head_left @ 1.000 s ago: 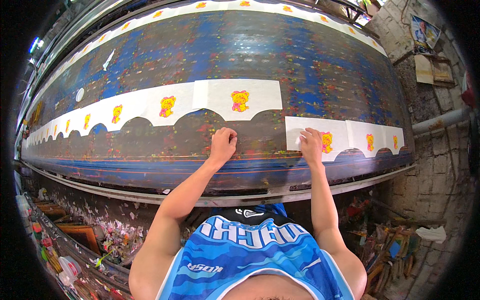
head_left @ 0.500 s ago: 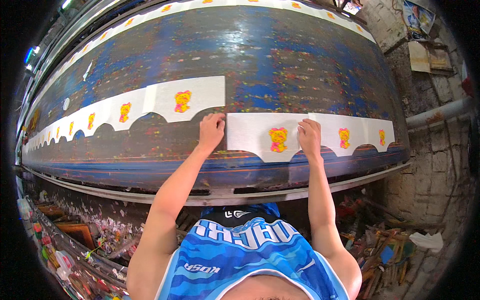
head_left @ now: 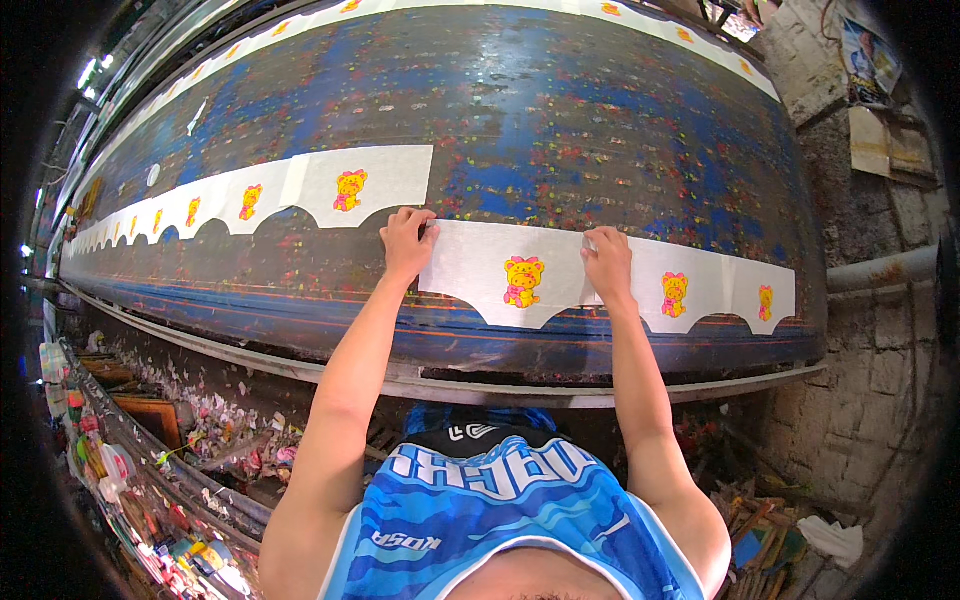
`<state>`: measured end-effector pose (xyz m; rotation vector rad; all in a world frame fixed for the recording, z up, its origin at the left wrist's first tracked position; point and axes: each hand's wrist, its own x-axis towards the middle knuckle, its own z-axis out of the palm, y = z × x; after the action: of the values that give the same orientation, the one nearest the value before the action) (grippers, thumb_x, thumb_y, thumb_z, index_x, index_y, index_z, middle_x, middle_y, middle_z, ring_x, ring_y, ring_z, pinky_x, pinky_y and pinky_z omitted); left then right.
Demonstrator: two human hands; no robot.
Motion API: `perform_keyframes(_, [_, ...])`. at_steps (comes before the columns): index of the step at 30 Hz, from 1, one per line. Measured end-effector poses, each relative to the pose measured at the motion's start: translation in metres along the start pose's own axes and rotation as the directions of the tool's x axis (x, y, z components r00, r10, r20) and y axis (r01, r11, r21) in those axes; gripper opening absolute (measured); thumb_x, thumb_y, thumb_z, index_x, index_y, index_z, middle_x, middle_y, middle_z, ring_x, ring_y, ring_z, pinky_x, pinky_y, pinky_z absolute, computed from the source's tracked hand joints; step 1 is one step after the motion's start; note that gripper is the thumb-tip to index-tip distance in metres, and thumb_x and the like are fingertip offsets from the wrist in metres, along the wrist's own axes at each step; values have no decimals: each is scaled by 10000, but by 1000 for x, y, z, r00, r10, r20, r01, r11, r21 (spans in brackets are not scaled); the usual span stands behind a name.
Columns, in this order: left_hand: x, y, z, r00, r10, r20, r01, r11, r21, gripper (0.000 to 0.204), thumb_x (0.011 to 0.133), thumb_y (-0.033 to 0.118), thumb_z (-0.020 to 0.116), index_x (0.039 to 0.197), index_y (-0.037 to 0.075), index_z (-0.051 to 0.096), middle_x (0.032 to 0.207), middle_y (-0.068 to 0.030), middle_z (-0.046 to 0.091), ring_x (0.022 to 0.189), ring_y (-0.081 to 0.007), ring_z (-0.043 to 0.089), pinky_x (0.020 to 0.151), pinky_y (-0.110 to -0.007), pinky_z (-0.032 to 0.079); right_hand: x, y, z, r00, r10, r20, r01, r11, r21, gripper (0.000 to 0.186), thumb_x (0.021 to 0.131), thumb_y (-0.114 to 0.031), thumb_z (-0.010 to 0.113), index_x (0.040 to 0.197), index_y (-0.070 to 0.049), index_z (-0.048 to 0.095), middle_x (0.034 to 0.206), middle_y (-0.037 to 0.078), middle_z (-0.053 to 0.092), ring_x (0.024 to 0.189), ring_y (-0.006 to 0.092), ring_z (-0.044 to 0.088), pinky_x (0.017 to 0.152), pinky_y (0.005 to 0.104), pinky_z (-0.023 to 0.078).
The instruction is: The person places white paper cutouts with cartoon bear designs onto a large curved table surface, smoothing them down. Later, they pick up and stack folded pastel-colored cloths with cartoon prints on the same table.
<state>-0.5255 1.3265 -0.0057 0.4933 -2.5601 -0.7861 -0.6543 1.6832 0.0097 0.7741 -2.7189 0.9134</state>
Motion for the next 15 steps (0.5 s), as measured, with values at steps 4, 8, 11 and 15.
perform_keyframes(4, [0,1,0,999,33,-1,-33,999,37,78,805,131,733,858,162,684,987,11,600,1023,-240,558,891,-470,356,-2,-2,2,1000,23,3,-23,999,-24,329,727,-41,761,1045,-95,695,1121,62,636,1099,309,577,875,464,481])
perform_keyframes(8, [-4,1,-6,989,146,-3,-145,983,-113,96,831,89,700,891,130,638,944,-3,599,959,-233,566,896,-454,358,-3,-4,2,999,32,-4,-32,999,-5,366,730,-39,761,1081,-110,686,1137,55,628,1126,304,565,883,476,476])
perform_keyframes(11, [-16,9,-16,989,146,14,-134,941,-310,95,871,43,655,924,86,589,879,-39,604,861,-231,582,830,-408,415,0,-6,0,999,46,7,-46,999,-17,397,730,-37,759,1107,-126,678,1135,55,626,1144,303,555,892,475,473])
perform_keyframes(15, [-36,26,-36,996,81,25,-59,876,-479,28,947,21,578,957,27,552,775,-89,585,718,-207,583,683,-301,476,10,-9,-11,996,-89,-6,88,992,-91,285,729,-37,758,995,-111,687,1080,59,635,1138,316,550,891,468,469])
